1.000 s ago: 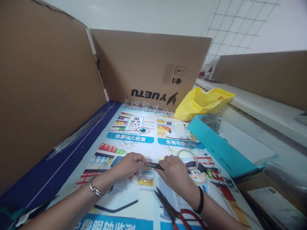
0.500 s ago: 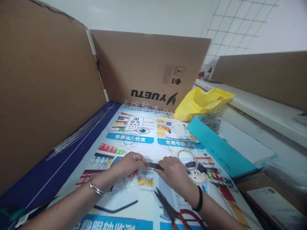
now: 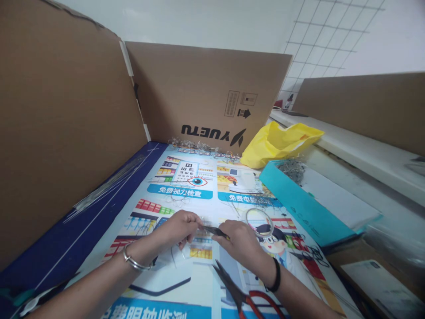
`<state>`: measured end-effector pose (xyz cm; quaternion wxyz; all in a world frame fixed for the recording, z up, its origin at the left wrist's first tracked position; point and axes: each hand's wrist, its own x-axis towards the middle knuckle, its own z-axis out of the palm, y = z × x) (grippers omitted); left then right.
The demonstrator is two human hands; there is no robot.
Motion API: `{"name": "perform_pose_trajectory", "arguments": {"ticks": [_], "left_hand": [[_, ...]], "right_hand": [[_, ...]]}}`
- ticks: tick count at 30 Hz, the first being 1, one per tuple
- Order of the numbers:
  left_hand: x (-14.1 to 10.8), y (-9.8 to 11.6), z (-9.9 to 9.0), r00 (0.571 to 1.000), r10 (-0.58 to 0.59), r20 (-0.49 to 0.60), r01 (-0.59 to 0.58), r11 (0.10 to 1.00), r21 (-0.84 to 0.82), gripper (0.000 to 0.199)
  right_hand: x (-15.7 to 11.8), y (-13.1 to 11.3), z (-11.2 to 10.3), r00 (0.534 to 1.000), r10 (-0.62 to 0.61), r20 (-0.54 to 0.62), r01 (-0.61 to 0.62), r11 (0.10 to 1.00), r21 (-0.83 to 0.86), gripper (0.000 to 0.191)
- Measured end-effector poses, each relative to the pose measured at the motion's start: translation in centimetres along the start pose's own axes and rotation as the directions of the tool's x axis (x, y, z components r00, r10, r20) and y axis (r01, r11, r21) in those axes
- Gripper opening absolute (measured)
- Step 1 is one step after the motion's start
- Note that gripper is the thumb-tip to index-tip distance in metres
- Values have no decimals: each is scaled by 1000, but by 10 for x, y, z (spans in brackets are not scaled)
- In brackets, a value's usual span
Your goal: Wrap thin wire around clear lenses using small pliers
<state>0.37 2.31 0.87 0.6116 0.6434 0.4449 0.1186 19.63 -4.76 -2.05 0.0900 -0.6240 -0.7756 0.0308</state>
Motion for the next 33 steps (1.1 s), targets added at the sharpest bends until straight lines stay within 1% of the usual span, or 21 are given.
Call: {"name": "perform_pose_trajectory", "arguments": {"ticks": [4,7,11,22,29,33], "left_hand": [[2,-3,0,1000,12,-16,-12,1000,-1,24],[3,-6,0,999,43,-31,-43,999,-2,25],[4,-8,0,997,63,-54,-60,997,48,25],[4,-6,7,991,74,-114,-57,987,148,23],[2,-6,12,981,84,-175,-57,986,154,17],[1,-5,14,975,99,-198,-72,988,138,14]], "right_hand": [[1,-1,-2,1000,16,5,-16,999,31,24],[1,0,-3,999,33,-10,-33,998,62,26],[1,1,-3,997,59,-43,-56,996,72,26],[-1,-2,1,996,47,-79,-48,999,-21,23],[-3,-5,3,987,25,-157,-40,995,-93,21],[-4,-7,4,985,36,-167,-55,993,-109,20]]}}
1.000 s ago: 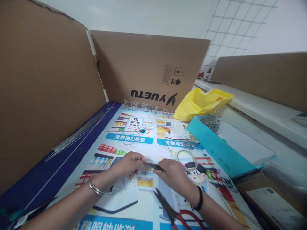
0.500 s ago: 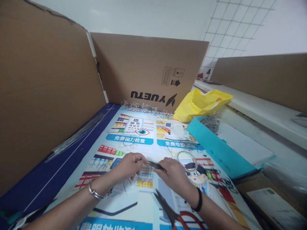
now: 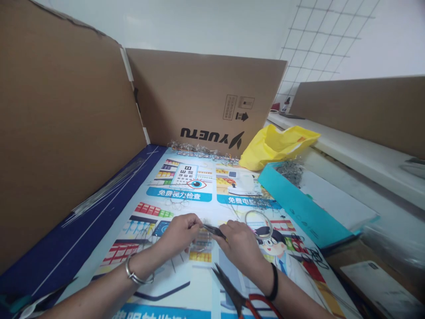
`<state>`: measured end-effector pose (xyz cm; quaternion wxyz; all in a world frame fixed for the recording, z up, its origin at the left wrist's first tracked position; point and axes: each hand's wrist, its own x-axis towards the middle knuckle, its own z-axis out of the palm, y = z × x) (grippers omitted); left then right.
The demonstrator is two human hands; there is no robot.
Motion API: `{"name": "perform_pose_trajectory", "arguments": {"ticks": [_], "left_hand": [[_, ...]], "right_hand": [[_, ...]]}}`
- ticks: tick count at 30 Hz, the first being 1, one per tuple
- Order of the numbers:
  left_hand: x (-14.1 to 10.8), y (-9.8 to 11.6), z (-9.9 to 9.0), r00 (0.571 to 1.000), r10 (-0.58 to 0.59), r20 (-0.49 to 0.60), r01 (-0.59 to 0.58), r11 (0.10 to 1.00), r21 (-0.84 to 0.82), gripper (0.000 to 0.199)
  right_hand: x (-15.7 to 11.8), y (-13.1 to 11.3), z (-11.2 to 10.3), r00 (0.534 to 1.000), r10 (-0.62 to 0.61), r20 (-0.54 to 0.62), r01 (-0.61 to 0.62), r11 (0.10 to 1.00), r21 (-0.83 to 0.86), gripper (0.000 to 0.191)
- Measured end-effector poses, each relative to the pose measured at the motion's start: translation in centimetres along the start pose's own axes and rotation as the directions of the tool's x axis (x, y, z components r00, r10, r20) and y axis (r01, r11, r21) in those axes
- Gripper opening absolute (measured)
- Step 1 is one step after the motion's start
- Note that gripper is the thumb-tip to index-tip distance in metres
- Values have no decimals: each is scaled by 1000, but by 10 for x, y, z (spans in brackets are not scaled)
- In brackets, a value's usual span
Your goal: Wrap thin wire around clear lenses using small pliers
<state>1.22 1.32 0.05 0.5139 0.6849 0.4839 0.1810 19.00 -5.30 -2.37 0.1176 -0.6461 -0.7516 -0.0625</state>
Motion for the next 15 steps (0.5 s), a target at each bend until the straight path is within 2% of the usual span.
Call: {"name": "perform_pose_trajectory", "arguments": {"ticks": [5,11,15], "left_hand": [[-2,0,3,1000,14,-24,-15,999,-48,12],[-4,2,4,997,36,-63,-34,999,25,12],[-3,0,5,995,48,-88,-47,999,16,12]], "right_hand": [[0,-2,-2,1000,23,7,-23,1000,-1,20],[0,-5,-4,999,40,33,-40,999,-21,20],[0,-7,-4,999,37,32,-36,999,-29,19]]}}
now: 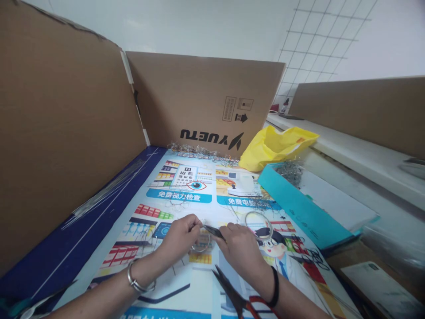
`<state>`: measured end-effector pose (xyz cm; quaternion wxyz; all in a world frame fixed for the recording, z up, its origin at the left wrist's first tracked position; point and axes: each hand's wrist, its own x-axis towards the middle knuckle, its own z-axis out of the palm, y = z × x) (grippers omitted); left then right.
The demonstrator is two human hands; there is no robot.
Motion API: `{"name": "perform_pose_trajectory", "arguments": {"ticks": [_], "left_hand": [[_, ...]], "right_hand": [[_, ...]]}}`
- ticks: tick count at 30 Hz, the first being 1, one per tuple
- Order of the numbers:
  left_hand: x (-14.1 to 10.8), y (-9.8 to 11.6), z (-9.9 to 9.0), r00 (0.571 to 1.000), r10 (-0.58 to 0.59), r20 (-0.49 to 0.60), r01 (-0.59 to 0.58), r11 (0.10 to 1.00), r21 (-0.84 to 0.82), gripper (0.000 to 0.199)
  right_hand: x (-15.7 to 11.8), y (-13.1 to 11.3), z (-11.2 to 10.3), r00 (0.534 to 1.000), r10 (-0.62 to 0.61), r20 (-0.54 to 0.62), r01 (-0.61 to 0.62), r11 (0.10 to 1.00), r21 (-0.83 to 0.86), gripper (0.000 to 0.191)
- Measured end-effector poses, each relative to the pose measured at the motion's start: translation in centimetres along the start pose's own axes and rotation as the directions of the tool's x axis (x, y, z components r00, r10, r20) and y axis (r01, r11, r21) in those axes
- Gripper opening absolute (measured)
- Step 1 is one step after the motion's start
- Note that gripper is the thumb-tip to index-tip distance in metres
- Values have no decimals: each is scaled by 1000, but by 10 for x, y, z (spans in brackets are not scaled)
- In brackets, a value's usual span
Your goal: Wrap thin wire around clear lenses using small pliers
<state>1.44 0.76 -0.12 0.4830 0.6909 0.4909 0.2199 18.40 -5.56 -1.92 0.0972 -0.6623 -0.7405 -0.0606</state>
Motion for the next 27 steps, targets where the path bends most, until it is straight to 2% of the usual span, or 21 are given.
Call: {"name": "perform_pose_trajectory", "arguments": {"ticks": [8,20,27], "left_hand": [[0,-2,2,998,-52,25,55,992,-118,10],[1,-2,1,999,-46,23,49,985,-167,9],[7,-8,-3,994,-36,101,60,967,-248,7]], "right_hand": [[0,0,0,1000,-14,-5,14,1000,9,21],[1,2,0,999,-40,-1,40,999,23,21],[3,6,-1,998,-30,55,26,997,72,23]]}}
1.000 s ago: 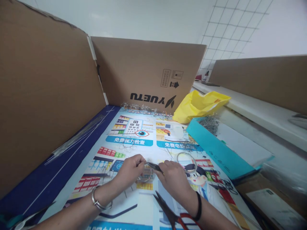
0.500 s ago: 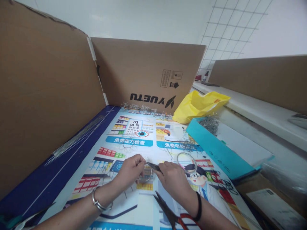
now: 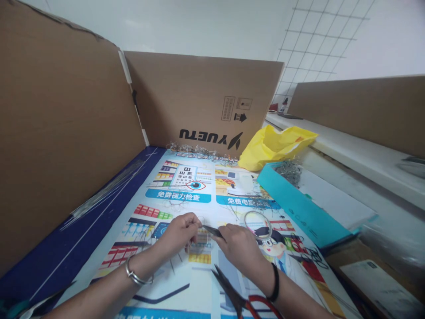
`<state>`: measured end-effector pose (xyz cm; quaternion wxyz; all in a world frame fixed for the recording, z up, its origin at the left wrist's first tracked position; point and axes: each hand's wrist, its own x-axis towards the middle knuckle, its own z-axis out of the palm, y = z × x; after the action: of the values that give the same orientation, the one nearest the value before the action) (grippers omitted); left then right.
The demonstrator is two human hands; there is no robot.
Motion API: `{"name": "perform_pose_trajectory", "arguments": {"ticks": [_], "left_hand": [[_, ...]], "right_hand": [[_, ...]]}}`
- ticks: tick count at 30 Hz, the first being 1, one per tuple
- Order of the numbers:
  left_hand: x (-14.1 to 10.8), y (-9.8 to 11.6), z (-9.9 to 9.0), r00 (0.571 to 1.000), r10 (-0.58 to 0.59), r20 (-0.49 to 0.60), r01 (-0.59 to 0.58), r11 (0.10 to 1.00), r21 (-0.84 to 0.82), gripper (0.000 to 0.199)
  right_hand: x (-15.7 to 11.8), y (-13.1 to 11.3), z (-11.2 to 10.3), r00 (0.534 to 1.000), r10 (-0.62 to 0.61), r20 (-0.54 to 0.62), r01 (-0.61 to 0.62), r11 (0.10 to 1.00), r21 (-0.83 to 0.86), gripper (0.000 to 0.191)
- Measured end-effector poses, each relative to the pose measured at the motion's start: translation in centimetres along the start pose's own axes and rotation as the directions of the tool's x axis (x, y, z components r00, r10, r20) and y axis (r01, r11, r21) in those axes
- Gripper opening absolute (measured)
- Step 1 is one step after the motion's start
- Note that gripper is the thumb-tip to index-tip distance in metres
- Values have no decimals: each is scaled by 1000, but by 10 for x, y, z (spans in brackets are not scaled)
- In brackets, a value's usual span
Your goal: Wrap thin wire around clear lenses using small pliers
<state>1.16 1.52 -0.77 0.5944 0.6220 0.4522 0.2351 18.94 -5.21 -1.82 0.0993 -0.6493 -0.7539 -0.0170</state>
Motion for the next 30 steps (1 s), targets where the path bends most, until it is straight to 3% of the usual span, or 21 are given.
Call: {"name": "perform_pose_trajectory", "arguments": {"ticks": [6,12,23,26,30], "left_hand": [[5,-1,-5,999,24,25,-20,990,-141,6],[5,-1,-6,998,59,24,-55,988,-145,7],[2,-4,0,988,112,-106,-106,992,62,8],[0,-1,2,988,112,-111,-101,989,104,11],[-3,2,2,992,111,-61,-109,993,43,11]], "right_hand": [[3,9,1,994,108,0,-106,978,180,26],[3,11,3,997,77,-16,-72,974,213,23],[3,-1,-7,987,-1,-163,-12,997,-79,18],[4,-3,-8,987,3,-159,-19,995,-99,18],[6,-3,-8,995,19,-99,-26,997,-76,20]]}}
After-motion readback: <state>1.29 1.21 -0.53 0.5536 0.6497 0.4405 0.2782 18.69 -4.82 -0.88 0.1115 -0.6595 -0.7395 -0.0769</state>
